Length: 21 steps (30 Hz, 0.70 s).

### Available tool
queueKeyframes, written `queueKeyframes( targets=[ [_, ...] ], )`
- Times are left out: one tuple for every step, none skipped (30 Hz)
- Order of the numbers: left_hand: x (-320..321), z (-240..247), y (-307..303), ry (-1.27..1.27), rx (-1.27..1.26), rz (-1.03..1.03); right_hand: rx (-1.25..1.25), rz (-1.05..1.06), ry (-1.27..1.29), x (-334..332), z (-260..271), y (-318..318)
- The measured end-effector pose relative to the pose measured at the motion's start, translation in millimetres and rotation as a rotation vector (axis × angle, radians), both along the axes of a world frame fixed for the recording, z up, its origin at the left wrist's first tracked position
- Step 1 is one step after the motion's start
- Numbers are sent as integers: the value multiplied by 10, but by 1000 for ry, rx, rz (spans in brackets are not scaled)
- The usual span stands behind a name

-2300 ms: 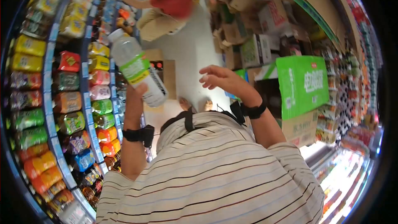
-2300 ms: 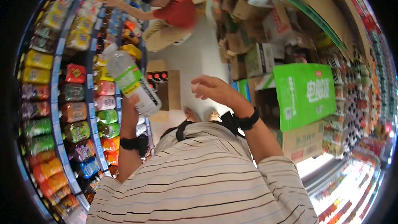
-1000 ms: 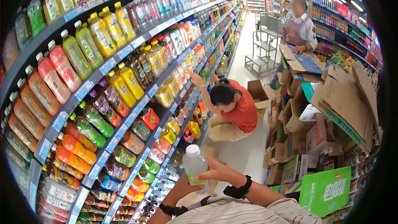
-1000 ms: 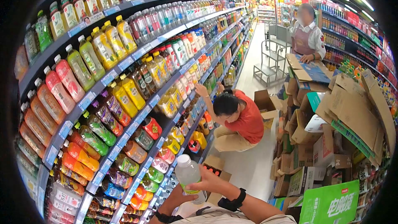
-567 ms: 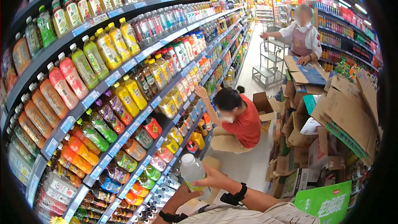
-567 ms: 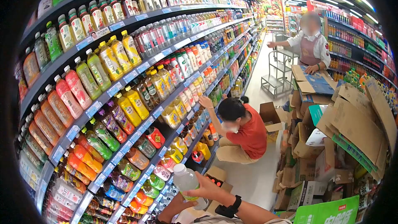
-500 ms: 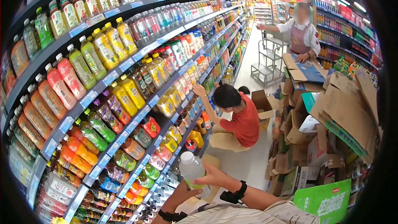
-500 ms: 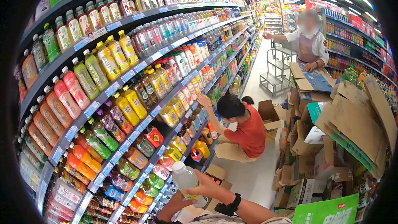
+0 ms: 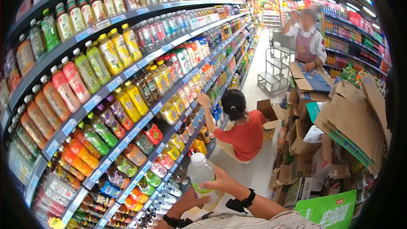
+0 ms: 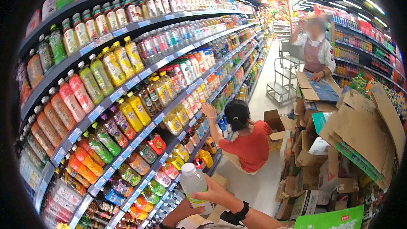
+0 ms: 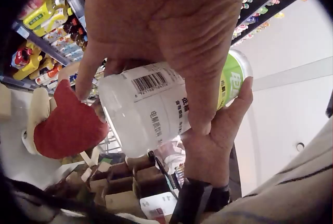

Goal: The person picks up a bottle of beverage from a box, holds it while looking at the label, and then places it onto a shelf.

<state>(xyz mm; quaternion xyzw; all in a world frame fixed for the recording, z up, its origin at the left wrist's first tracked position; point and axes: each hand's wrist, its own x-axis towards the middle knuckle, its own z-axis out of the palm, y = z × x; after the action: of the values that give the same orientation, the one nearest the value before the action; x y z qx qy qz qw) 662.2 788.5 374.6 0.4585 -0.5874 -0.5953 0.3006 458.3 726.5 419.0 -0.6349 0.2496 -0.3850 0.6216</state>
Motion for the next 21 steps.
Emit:
queueKeyframes(
  targets=[
    [-21, -15, 20, 27, -9, -5, 18, -2, 0, -23, 50, 22],
    [-31, -15, 19, 29, -35, -6, 37, -7, 0, -45, 72, 27],
    [-39, -5, 23, 30, -55, -8, 38, 2, -7, -50, 40, 19],
    [-44, 6, 24, 30, -76, -10, 40, 11, -15, -45, -12, -5],
    [-49, 14, 35, 30, -73, -3, 43, 19, -24, -39, -48, -9],
    [-50, 23, 46, 28, -71, 6, 44, 22, -37, -41, -43, 5],
    [-37, 23, 65, 26, -69, 16, 45, 27, -51, -41, -13, 19],
    [-9, 8, 93, 13, -45, 24, 48, 33, -66, -28, 10, 37],
    [16, -21, 114, 2, -21, 32, 63, 59, -63, -12, 20, 52],
    [31, -47, 99, -7, -2, 35, 73, 81, -60, -4, 41, 41],
    [35, -99, 95, 19, -109, 34, 83, 98, -57, -1, 58, 32],
    [43, -74, 111, 18, -76, 48, 55, 102, -39, 12, 75, 30],
    [55, -16, 133, 19, -43, 50, 27, 92, -20, 27, 99, 33],
    [61, 32, 134, 19, -9, 43, 0, 75, -1, 27, 118, 38],
    [70, 20, 145, 19, -25, 58, -4, 74, 5, 38, 90, 40],
    [79, -19, 158, 16, -27, 65, -8, 74, 9, 73, 18, 28],
    [102, -56, 166, 11, -32, 75, -14, 76, 11, 99, -39, 8],
    [91, -11, 177, 3, -34, 90, -30, 72, 10, 114, -75, 1],
    [66, 85, 213, 19, -38, 102, -45, 74, 8, 138, -107, 0],
    [64, 112, 223, 20, -55, 111, -58, 80, 6, 161, -134, 4],
    [66, 125, 236, 22, -72, 123, -85, 65, 5, 178, -149, 6]
  ],
)
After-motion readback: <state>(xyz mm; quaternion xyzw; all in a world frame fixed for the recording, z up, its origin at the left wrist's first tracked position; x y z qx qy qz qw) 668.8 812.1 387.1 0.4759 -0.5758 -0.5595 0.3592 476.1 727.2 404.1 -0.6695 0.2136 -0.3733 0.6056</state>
